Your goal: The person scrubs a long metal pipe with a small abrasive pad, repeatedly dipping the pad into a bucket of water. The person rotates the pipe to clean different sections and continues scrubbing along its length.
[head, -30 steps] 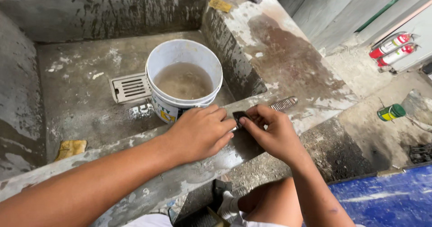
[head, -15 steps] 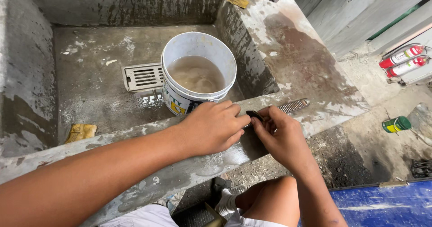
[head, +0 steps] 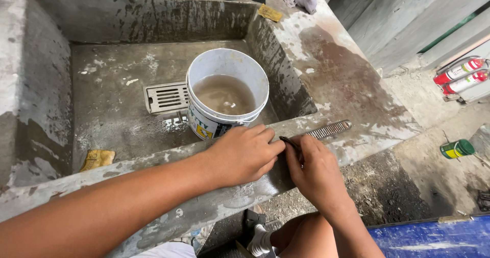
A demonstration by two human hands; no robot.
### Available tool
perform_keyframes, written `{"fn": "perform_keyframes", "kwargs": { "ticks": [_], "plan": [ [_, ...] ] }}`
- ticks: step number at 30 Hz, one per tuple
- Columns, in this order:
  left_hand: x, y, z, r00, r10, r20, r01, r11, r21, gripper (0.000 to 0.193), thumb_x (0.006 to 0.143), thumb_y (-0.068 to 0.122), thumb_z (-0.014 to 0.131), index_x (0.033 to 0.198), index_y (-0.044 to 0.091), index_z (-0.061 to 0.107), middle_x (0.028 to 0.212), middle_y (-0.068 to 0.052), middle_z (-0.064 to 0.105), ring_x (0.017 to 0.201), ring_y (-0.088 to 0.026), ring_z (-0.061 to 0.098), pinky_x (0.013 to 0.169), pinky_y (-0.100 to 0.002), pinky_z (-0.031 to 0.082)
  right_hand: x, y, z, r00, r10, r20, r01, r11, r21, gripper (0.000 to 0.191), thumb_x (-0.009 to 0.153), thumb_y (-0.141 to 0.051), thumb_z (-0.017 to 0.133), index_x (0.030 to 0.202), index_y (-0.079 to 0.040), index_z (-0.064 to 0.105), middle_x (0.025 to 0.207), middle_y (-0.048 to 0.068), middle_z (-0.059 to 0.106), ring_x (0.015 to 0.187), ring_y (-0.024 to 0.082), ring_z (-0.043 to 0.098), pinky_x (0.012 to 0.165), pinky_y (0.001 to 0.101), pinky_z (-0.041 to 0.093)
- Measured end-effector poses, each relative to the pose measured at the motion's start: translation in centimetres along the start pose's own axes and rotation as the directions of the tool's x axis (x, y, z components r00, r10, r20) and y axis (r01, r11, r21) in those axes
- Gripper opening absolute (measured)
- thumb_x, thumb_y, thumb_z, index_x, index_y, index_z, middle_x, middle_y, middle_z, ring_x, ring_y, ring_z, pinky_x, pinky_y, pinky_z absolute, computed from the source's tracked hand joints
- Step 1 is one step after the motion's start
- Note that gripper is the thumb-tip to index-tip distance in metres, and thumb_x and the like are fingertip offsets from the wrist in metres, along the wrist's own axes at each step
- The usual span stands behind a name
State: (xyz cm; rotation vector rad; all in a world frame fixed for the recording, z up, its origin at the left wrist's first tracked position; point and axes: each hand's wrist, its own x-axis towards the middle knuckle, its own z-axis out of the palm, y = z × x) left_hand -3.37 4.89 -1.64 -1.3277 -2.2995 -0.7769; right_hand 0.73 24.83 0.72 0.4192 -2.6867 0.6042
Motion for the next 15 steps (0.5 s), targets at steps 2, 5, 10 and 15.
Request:
{"fn": "perform_keyframes", "kwargs": {
  "ticks": [2, 5, 10, 15],
  "plan": [
    [-0.1, -0.1, -0.1, 1.0, 0.016, 0.018, -0.017, 1.0, 0.007, 0.02, 0.086, 0.019, 0.068, 0.1, 0.006, 0.064, 0.094, -0.013, 0.065, 0.096, -0.033, 0.065, 0.073, -0.045, 0.055, 0.1, 0.2, 0.4, 0.999, -0.039, -0.03, 0.039, 0.999, 0.016, 0.013, 0.091, -0.009, 0.071, 0.097, 0.0, 0.065, 0.089, 0.019, 0.07, 0.083, 0.039, 0.067, 0.072, 0.0454, 0.052],
    [-0.2, 0.0, -0.1, 0.999, -0.007, 0.051, 0.009, 0.999, -0.043, 0.019, 0.086, 0.018, 0.069, 0.098, 0.006, 0.064, 0.094, -0.013, 0.065, 0.096, -0.034, 0.065, 0.072, -0.045, 0.055, -0.4, 0.5, 0.7, 0.987, -0.153, -0.046, 0.152, 0.988, -0.017, 0.015, 0.091, -0.006, 0.068, 0.103, 0.003, 0.063, 0.096, 0.021, 0.068, 0.091, 0.042, 0.065, 0.079, 0.047, 0.052],
    [0.0, 0.1, -0.2, 0.996, 0.063, 0.068, -0.065, 0.998, 0.021, 0.02, 0.082, 0.015, 0.068, 0.095, 0.002, 0.062, 0.096, -0.016, 0.064, 0.099, -0.035, 0.065, 0.075, -0.044, 0.057, -0.8, 0.6, 1.4, 0.977, -0.206, -0.059, 0.197, 0.971, -0.135, 0.021, 0.088, -0.003, 0.065, 0.108, 0.004, 0.063, 0.099, 0.021, 0.066, 0.094, 0.041, 0.064, 0.083, 0.0468, 0.052],
    [-0.1, 0.2, 0.2, 0.997, 0.047, 0.057, -0.049, 0.998, 0.042, 0.018, 0.083, 0.015, 0.068, 0.093, 0.002, 0.062, 0.097, -0.016, 0.065, 0.098, -0.035, 0.066, 0.078, -0.045, 0.056, -1.0, 0.0, 1.4, 0.977, -0.191, -0.094, 0.181, 0.978, -0.106, 0.024, 0.087, -0.003, 0.065, 0.11, 0.005, 0.064, 0.098, 0.021, 0.067, 0.092, 0.041, 0.064, 0.082, 0.047, 0.052]
  ]
}}
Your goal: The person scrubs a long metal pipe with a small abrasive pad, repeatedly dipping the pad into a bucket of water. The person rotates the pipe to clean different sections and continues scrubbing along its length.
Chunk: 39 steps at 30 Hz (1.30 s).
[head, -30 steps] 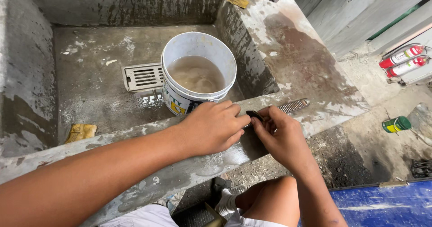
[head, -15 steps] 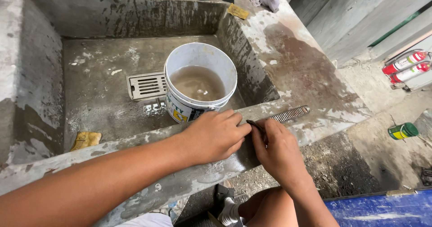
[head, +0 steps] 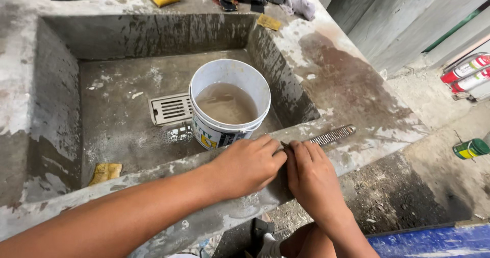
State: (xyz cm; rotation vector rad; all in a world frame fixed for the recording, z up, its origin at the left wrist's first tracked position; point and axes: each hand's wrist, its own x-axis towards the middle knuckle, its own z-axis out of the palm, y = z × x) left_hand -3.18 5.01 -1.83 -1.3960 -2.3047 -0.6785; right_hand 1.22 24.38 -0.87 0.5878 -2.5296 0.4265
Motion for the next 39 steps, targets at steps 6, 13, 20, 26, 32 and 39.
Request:
{"fn": "perform_keyframes", "kwargs": {
  "ticks": [6, 13, 20, 26, 32, 39],
  "plan": [
    [0.2, 0.0, -0.3, 0.993, -0.115, -0.031, 0.111, 0.988, -0.111, 0.031, 0.087, 0.018, 0.068, 0.109, -0.001, 0.059, 0.098, -0.016, 0.068, 0.098, -0.034, 0.066, 0.078, -0.045, 0.055, 0.7, -0.6, -0.1, 0.994, 0.109, -0.009, -0.108, 0.992, 0.072, 0.018, 0.09, -0.002, 0.065, 0.107, 0.004, 0.067, 0.098, 0.021, 0.068, 0.092, 0.04, 0.065, 0.08, 0.0456, 0.053],
    [0.7, 0.2, -0.6, 0.938, -0.314, 0.148, 0.331, 0.938, -0.106, 0.036, 0.084, 0.031, 0.073, 0.101, 0.002, 0.059, 0.098, -0.017, 0.068, 0.1, -0.036, 0.066, 0.08, -0.049, 0.054, 0.2, -0.8, -0.5, 0.997, 0.059, -0.041, -0.057, 0.997, 0.055, 0.017, 0.089, -0.002, 0.067, 0.105, 0.005, 0.067, 0.097, 0.02, 0.069, 0.091, 0.039, 0.066, 0.08, 0.0451, 0.053],
    [0.8, 0.1, -0.7, 0.968, -0.244, 0.061, 0.25, 0.957, -0.148, 0.034, 0.083, 0.028, 0.073, 0.1, 0.001, 0.06, 0.1, -0.018, 0.068, 0.101, -0.039, 0.065, 0.082, -0.051, 0.054, -0.5, -0.2, -0.1, 0.995, 0.078, -0.057, -0.073, 0.994, 0.082, 0.017, 0.089, 0.0, 0.068, 0.106, 0.004, 0.067, 0.093, 0.019, 0.068, 0.089, 0.038, 0.066, 0.078, 0.0445, 0.052],
    [0.8, 0.5, -0.5, 0.965, -0.256, 0.054, 0.262, 0.948, -0.179, 0.037, 0.082, 0.025, 0.073, 0.104, -0.001, 0.061, 0.102, -0.02, 0.068, 0.102, -0.04, 0.065, 0.08, -0.051, 0.054, 0.0, -1.1, -0.3, 0.993, 0.09, -0.07, -0.084, 0.993, 0.083, 0.015, 0.092, 0.003, 0.068, 0.107, 0.004, 0.067, 0.094, 0.02, 0.066, 0.087, 0.039, 0.064, 0.076, 0.045, 0.052],
    [1.1, -0.2, -0.4, 0.96, -0.268, 0.083, 0.279, 0.94, -0.194, 0.035, 0.081, 0.028, 0.074, 0.097, -0.001, 0.062, 0.099, -0.02, 0.069, 0.1, -0.041, 0.066, 0.083, -0.051, 0.053, 0.3, -1.7, -0.7, 0.994, 0.079, -0.081, -0.076, 0.996, 0.05, 0.019, 0.089, 0.004, 0.068, 0.108, 0.005, 0.067, 0.091, 0.019, 0.066, 0.084, 0.037, 0.064, 0.075, 0.0449, 0.052],
    [0.9, -0.3, -0.1, 0.952, -0.296, 0.082, 0.307, 0.926, -0.219, 0.034, 0.082, 0.028, 0.074, 0.098, -0.001, 0.062, 0.099, -0.021, 0.069, 0.098, -0.041, 0.067, 0.081, -0.052, 0.052, -0.4, -0.8, -0.3, 0.997, 0.049, -0.059, -0.047, 0.998, 0.039, 0.021, 0.089, 0.004, 0.068, 0.11, 0.006, 0.067, 0.091, 0.019, 0.065, 0.086, 0.038, 0.063, 0.076, 0.045, 0.051]
  ]
}}
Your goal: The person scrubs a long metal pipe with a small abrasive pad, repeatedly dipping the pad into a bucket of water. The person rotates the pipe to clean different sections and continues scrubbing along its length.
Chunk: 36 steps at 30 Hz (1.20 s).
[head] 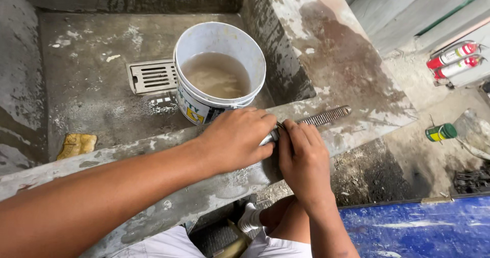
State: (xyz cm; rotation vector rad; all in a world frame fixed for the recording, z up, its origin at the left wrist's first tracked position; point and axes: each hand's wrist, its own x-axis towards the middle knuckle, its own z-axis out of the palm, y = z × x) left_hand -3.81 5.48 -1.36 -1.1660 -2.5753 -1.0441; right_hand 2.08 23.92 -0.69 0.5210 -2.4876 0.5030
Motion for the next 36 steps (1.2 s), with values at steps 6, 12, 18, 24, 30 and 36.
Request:
{"fn": "perform_keyframes", "kwargs": {
  "ticks": [6, 12, 18, 24, 30, 36],
  "plan": [
    [0.18, 0.0, -0.13, 0.999, 0.047, -0.01, -0.046, 0.999, 0.027, 0.033, 0.081, 0.027, 0.073, 0.095, 0.0, 0.062, 0.097, -0.02, 0.069, 0.099, -0.041, 0.065, 0.083, -0.052, 0.052, 0.49, -0.11, -0.38, 1.0, -0.011, -0.008, 0.011, 1.0, 0.016, 0.017, 0.089, 0.002, 0.068, 0.106, 0.003, 0.068, 0.092, 0.017, 0.067, 0.084, 0.036, 0.065, 0.075, 0.0448, 0.051],
    [0.0, 0.27, -0.34, 0.999, 0.034, 0.013, -0.034, 0.999, 0.028, 0.032, 0.083, 0.028, 0.073, 0.094, 0.0, 0.061, 0.099, -0.019, 0.068, 0.1, -0.04, 0.065, 0.082, -0.052, 0.052, 0.29, -0.25, -0.21, 0.999, 0.031, -0.04, -0.029, 0.998, 0.051, 0.016, 0.09, 0.002, 0.069, 0.106, 0.004, 0.068, 0.089, 0.018, 0.065, 0.083, 0.036, 0.065, 0.074, 0.044, 0.051],
    [-0.38, 0.53, -0.23, 0.997, 0.081, -0.018, -0.079, 0.994, 0.073, 0.03, 0.083, 0.025, 0.071, 0.097, 0.0, 0.06, 0.098, -0.017, 0.069, 0.1, -0.037, 0.066, 0.079, -0.049, 0.054, 0.72, -0.23, 0.44, 0.996, 0.074, -0.041, -0.068, 0.989, 0.132, 0.017, 0.09, 0.003, 0.071, 0.106, 0.004, 0.069, 0.084, 0.017, 0.064, 0.08, 0.035, 0.063, 0.072, 0.0423, 0.051],
    [-0.32, 0.47, -0.23, 0.996, 0.087, -0.024, -0.085, 0.992, 0.093, 0.03, 0.083, 0.027, 0.072, 0.094, 0.001, 0.06, 0.095, -0.017, 0.068, 0.098, -0.036, 0.066, 0.078, -0.048, 0.055, 0.26, -0.5, -0.22, 0.997, 0.058, -0.049, -0.053, 0.993, 0.107, 0.019, 0.088, 0.005, 0.067, 0.108, 0.003, 0.068, 0.087, 0.016, 0.066, 0.08, 0.033, 0.063, 0.073, 0.041, 0.052],
    [-0.65, 0.41, -0.25, 0.993, 0.114, -0.028, -0.109, 0.983, 0.145, 0.027, 0.085, 0.025, 0.07, 0.096, 0.002, 0.06, 0.095, -0.015, 0.068, 0.098, -0.034, 0.067, 0.077, -0.047, 0.056, 0.68, -0.07, 0.38, 0.999, 0.052, -0.015, -0.05, 0.994, 0.101, 0.02, 0.088, 0.005, 0.071, 0.108, 0.004, 0.069, 0.086, 0.017, 0.065, 0.082, 0.035, 0.061, 0.073, 0.0431, 0.05],
    [-0.43, 0.28, -0.32, 0.995, 0.099, -0.03, -0.096, 0.991, 0.094, 0.03, 0.084, 0.028, 0.072, 0.094, 0.002, 0.06, 0.095, -0.017, 0.068, 0.098, -0.038, 0.066, 0.078, -0.05, 0.054, -0.1, -0.52, -0.49, 0.998, 0.041, -0.039, -0.037, 0.994, 0.1, 0.02, 0.088, 0.005, 0.068, 0.108, 0.004, 0.068, 0.086, 0.016, 0.064, 0.081, 0.034, 0.06, 0.072, 0.0428, 0.05]
  ]
}}
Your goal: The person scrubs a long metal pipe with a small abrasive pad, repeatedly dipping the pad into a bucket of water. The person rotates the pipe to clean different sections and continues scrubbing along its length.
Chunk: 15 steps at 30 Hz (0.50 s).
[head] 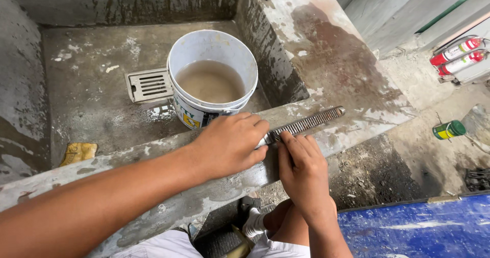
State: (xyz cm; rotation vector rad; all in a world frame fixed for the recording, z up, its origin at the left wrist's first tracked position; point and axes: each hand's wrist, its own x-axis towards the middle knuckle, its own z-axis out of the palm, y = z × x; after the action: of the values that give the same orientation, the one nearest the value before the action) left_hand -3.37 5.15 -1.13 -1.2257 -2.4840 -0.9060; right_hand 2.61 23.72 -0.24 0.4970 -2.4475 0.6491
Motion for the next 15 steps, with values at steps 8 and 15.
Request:
{"fn": "perform_keyframes", "kwargs": {
  "ticks": [8, 15],
  "plan": [
    [-0.3, -0.1, -0.4, 0.998, -0.049, 0.038, 0.051, 0.998, -0.034, 0.03, 0.083, 0.027, 0.072, 0.094, 0.001, 0.061, 0.096, -0.016, 0.068, 0.097, -0.037, 0.066, 0.077, -0.049, 0.054, 0.2, 0.5, 0.6, 0.999, -0.049, -0.011, 0.049, 0.999, 0.011, 0.023, 0.087, 0.007, 0.069, 0.11, 0.004, 0.067, 0.086, 0.016, 0.063, 0.082, 0.033, 0.059, 0.073, 0.043, 0.049],
    [-0.3, 0.1, -0.6, 0.999, -0.01, 0.034, 0.008, 0.999, 0.04, 0.03, 0.085, 0.03, 0.072, 0.094, 0.003, 0.063, 0.092, -0.014, 0.067, 0.092, -0.035, 0.067, 0.074, -0.049, 0.055, -2.9, 1.8, -2.5, 0.958, 0.282, 0.059, -0.284, 0.958, 0.029, 0.015, 0.087, 0.0, 0.074, 0.101, 0.003, 0.072, 0.072, 0.01, 0.062, 0.056, 0.019, 0.053, 0.054, 0.0323, 0.043]
  ]
}}
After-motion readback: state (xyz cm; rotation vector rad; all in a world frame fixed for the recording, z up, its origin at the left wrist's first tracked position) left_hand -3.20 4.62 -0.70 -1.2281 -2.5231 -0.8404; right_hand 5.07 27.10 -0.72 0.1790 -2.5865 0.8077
